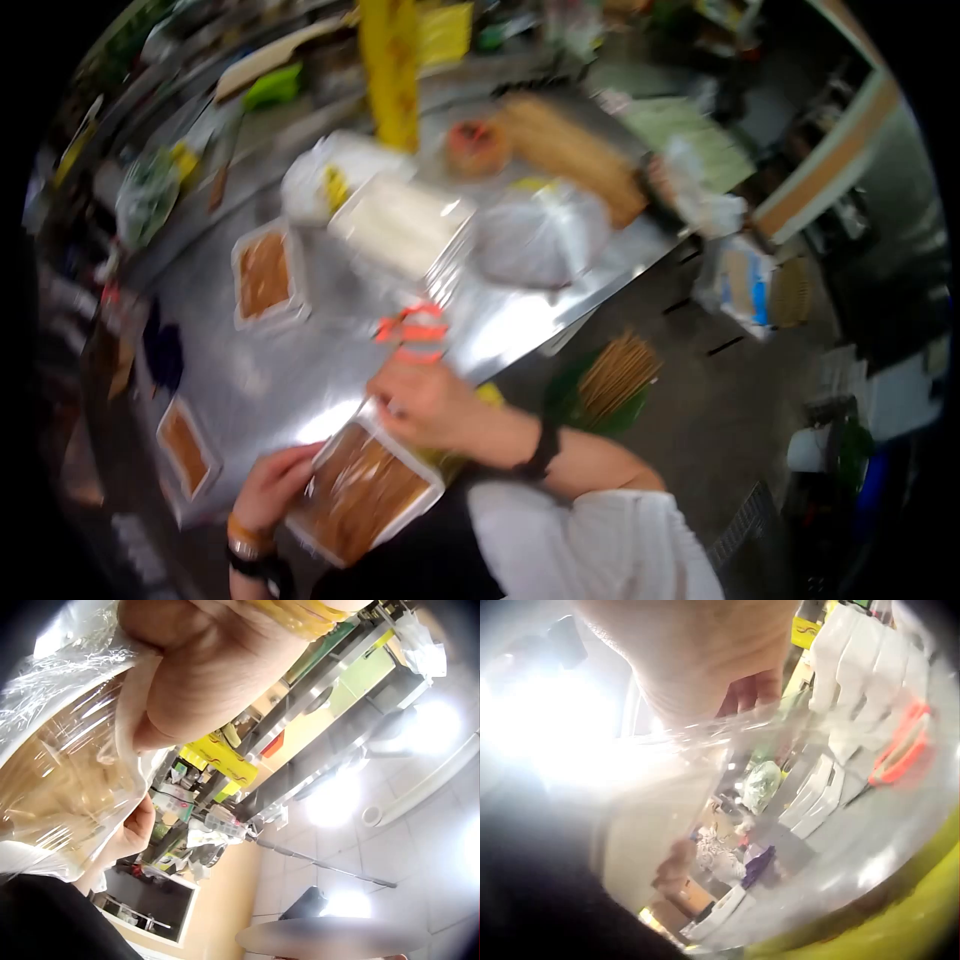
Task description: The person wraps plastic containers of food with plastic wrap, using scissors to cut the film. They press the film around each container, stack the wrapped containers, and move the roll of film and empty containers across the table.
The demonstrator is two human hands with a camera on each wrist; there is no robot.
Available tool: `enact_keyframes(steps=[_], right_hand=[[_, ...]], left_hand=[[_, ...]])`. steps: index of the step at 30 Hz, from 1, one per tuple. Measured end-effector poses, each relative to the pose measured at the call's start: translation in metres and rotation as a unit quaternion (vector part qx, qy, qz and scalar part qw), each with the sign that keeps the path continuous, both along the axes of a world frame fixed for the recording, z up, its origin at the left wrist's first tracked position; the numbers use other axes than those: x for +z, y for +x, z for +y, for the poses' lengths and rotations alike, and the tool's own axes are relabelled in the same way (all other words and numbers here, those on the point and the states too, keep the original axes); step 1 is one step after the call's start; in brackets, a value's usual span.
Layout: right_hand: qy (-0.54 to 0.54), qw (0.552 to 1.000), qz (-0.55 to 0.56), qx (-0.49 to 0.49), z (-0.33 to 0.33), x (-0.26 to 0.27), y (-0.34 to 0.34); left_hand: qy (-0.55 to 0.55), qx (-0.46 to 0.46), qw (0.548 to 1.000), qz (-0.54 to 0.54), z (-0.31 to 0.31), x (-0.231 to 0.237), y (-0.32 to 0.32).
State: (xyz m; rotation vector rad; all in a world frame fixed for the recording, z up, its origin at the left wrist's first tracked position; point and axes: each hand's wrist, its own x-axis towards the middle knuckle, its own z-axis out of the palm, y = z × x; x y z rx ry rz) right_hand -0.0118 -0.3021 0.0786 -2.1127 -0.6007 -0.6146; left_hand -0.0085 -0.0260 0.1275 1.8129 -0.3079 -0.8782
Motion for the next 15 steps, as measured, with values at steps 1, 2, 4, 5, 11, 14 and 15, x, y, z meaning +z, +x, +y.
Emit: enact_keyframes(steps=[1, 2, 4, 5, 11, 14, 15], right_hand=[[-0.021, 1.0, -0.008, -0.015, 0.0, 0.0, 0.002], [-0.016, 1.0, -0.003, -0.02, -0.001, 0.002, 0.005], [0.015, 0.998, 0.064, 0.01, -0.005, -0.002, 0.008], [0.041, 0.992, 0.113, 0.034, -0.008, -0.004, 0.011], [0.395, 0.805, 0.425, 0.122, -0.04, -0.021, 0.018], [0.334, 0.742, 0.55, 0.188, -0.034, -0.009, 0.006], [0.318, 0.706, 0.596, 0.213, -0.03, -0.003, 0.001]], left_hand=[[-0.005, -0.003, 1.0, -0.015, 0.001, 0.001, 0.0], [-0.014, 0.014, 1.0, 0.011, 0.001, 0.003, -0.001], [-0.04, 0.029, 0.997, 0.055, 0.004, 0.0, -0.002], [-0.039, 0.034, 0.997, 0.061, 0.007, -0.001, -0.003], [-0.059, 0.05, 0.996, 0.043, 0.011, -0.003, -0.009], [-0.053, 0.063, 0.996, 0.044, 0.009, -0.003, -0.011], [-0.054, 0.063, 0.995, 0.046, 0.008, -0.004, -0.01]])
